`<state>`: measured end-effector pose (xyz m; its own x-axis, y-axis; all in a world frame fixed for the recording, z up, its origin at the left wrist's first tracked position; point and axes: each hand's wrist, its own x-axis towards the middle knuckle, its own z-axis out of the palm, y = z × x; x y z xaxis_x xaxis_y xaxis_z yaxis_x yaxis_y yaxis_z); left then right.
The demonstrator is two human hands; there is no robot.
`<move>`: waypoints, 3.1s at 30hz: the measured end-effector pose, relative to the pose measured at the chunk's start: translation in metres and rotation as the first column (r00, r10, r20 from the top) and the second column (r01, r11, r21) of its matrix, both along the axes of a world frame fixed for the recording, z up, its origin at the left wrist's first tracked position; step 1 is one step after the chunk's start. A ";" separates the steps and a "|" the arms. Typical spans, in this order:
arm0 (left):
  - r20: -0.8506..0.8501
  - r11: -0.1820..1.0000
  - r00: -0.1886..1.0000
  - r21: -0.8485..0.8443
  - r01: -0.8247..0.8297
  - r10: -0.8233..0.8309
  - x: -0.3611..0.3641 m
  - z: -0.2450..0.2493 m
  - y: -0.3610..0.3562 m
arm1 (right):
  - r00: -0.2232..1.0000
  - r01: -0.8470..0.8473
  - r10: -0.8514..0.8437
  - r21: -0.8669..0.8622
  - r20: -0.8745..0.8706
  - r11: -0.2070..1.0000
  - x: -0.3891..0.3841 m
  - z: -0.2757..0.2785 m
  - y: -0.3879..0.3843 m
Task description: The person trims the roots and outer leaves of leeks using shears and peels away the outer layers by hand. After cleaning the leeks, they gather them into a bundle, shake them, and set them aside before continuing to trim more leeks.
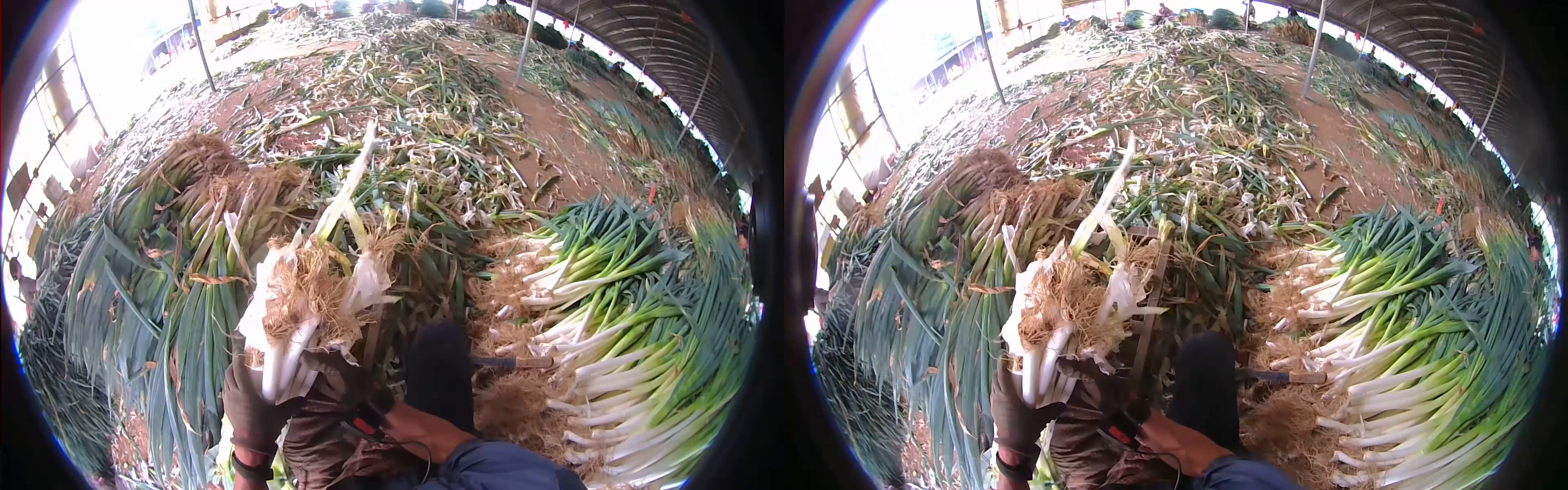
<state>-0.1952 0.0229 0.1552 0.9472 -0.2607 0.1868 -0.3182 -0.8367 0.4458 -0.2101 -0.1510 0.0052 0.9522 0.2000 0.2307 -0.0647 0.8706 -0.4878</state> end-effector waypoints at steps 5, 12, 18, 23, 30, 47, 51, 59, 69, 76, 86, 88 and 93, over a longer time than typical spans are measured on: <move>0.004 0.999 0.999 0.012 -0.040 0.040 0.003 0.004 0.001 | 0.987 -0.047 0.125 -0.574 0.098 0.817 0.011 0.000 -0.014; -0.066 0.998 0.997 0.052 -0.046 0.050 0.017 -0.003 0.005 | 0.893 0.244 -0.052 -0.383 0.448 0.891 0.005 0.005 -0.021; -0.138 0.999 0.989 -0.010 0.048 -0.049 0.033 0.003 0.012 | 0.924 -0.285 0.072 -0.547 -0.376 0.787 0.003 0.067 -0.016; -0.207 0.998 0.977 0.044 0.051 -0.041 0.027 0.018 0.007 | 0.451 0.888 0.061 -0.440 0.891 -0.131 0.004 -0.014 -0.020; -0.029 0.988 0.999 0.153 -0.030 0.035 0.005 -0.001 -0.014 | 0.947 0.188 0.224 -0.962 0.231 0.197 0.008 0.069 -0.074; 0.170 0.916 0.985 0.391 -0.092 0.027 -0.010 -0.035 -0.057 | 0.785 0.575 0.161 -0.607 0.598 -0.548 0.072 0.175 -0.082; 0.198 0.942 0.980 0.323 -0.091 0.027 0.006 -0.030 -0.064 | 0.807 0.536 0.167 -0.587 0.566 -0.607 0.106 0.172 -0.083; 0.092 0.960 0.996 0.277 -0.042 0.017 0.020 -0.027 -0.069 | 0.877 0.361 0.009 -0.645 0.481 -0.674 0.133 0.162 -0.085; 0.033 0.943 0.999 0.333 0.023 -0.036 -0.003 -0.030 -0.045 | 0.621 0.453 0.149 -0.197 0.769 -0.869 0.188 0.180 -0.293; 0.127 0.939 0.990 0.343 0.012 -0.059 -0.008 -0.029 -0.045 | 0.917 0.220 -0.103 -0.705 0.385 -0.674 0.164 0.224 -0.229; 0.210 0.918 0.967 0.393 0.051 -0.144 -0.019 -0.042 -0.056 | 0.941 0.135 0.237 -0.374 -0.241 -0.918 0.221 0.147 -0.106; 0.226 0.920 0.962 0.389 0.055 -0.153 -0.020 -0.045 -0.056 | 0.838 0.441 0.512 -0.319 -0.189 -0.839 0.236 0.107 -0.136; 0.145 0.924 0.979 0.375 0.080 -0.143 -0.022 -0.044 -0.058 | 0.801 0.226 0.155 -0.053 0.578 -0.973 0.247 0.131 -0.309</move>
